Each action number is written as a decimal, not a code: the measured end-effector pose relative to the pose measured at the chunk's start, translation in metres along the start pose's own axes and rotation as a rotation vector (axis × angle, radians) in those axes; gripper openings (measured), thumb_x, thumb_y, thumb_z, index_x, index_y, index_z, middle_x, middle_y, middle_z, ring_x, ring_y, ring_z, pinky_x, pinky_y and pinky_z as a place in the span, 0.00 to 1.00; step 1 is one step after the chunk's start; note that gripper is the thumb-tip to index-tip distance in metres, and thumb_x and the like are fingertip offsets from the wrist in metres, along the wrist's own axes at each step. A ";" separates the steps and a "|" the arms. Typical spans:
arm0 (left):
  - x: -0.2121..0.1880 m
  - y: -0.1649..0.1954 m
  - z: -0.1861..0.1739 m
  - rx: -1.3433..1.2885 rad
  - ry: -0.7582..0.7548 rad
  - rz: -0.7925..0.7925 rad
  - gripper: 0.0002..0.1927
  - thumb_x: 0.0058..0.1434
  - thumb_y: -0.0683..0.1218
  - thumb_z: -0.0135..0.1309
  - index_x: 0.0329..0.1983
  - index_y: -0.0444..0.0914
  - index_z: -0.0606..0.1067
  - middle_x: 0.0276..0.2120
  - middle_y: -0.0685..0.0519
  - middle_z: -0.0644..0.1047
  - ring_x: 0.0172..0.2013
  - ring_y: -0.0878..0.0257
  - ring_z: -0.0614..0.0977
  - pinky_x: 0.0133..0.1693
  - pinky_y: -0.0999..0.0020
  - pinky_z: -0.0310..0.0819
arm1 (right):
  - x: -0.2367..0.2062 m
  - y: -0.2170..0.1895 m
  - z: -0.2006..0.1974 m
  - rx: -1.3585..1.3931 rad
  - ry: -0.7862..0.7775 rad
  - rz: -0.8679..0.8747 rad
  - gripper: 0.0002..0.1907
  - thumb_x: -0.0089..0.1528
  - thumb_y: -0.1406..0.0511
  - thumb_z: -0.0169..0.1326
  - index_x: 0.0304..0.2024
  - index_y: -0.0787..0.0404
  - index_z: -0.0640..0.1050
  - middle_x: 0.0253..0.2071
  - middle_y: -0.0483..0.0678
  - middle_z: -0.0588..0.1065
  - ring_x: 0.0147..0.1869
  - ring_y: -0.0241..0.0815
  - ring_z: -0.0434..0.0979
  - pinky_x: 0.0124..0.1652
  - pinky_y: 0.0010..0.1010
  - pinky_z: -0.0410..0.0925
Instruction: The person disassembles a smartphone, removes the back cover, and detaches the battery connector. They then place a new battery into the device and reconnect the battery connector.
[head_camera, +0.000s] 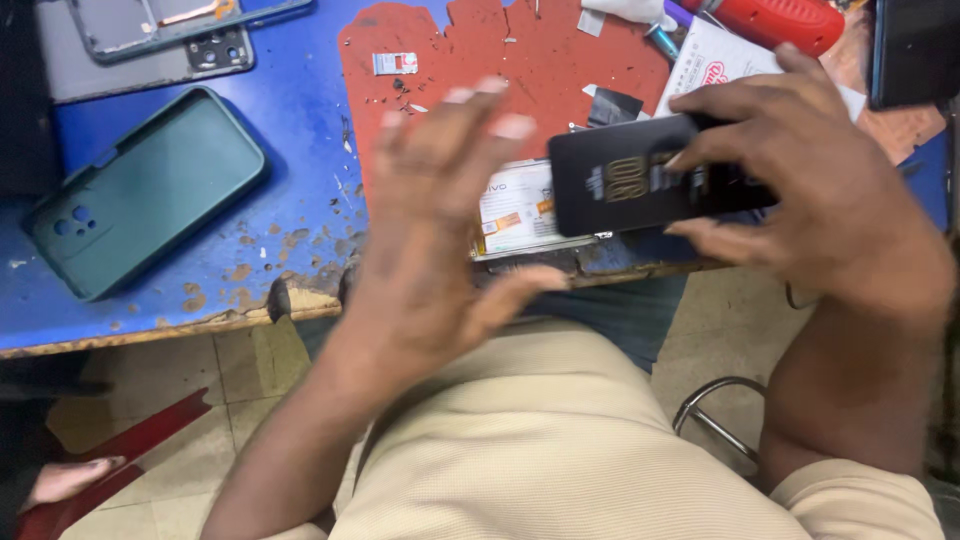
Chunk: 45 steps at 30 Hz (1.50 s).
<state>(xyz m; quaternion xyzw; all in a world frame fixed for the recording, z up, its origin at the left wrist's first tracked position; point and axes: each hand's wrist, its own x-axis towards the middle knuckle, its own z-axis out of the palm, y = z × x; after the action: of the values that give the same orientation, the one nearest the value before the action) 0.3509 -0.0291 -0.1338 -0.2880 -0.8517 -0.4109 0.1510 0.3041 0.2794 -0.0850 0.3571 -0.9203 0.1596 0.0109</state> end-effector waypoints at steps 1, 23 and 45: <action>-0.004 -0.006 -0.006 0.000 0.027 -0.022 0.48 0.59 0.55 0.73 0.72 0.41 0.55 0.71 0.42 0.61 0.73 0.43 0.62 0.75 0.37 0.47 | -0.004 0.008 -0.001 -0.012 -0.013 0.038 0.29 0.44 0.63 0.71 0.47 0.61 0.77 0.60 0.53 0.74 0.66 0.57 0.72 0.73 0.58 0.56; -0.023 -0.024 -0.017 0.134 -0.126 -0.153 0.47 0.53 0.52 0.71 0.72 0.40 0.60 0.63 0.47 0.70 0.70 0.45 0.66 0.72 0.33 0.43 | 0.016 -0.011 0.012 0.016 0.123 0.037 0.13 0.61 0.69 0.68 0.47 0.57 0.82 0.51 0.46 0.79 0.56 0.45 0.80 0.57 0.36 0.69; -0.031 -0.031 -0.021 0.077 -0.040 -0.171 0.59 0.50 0.51 0.75 0.77 0.40 0.50 0.63 0.45 0.71 0.68 0.45 0.68 0.72 0.34 0.47 | 0.153 -0.053 0.034 -0.144 -0.373 -0.561 0.20 0.45 0.65 0.61 0.41 0.51 0.85 0.40 0.44 0.76 0.48 0.46 0.76 0.43 0.41 0.68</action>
<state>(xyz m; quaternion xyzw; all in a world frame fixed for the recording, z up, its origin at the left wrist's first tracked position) 0.3569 -0.0725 -0.1546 -0.2164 -0.8912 -0.3834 0.1091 0.2280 0.1321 -0.0819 0.6175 -0.7814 0.0171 -0.0889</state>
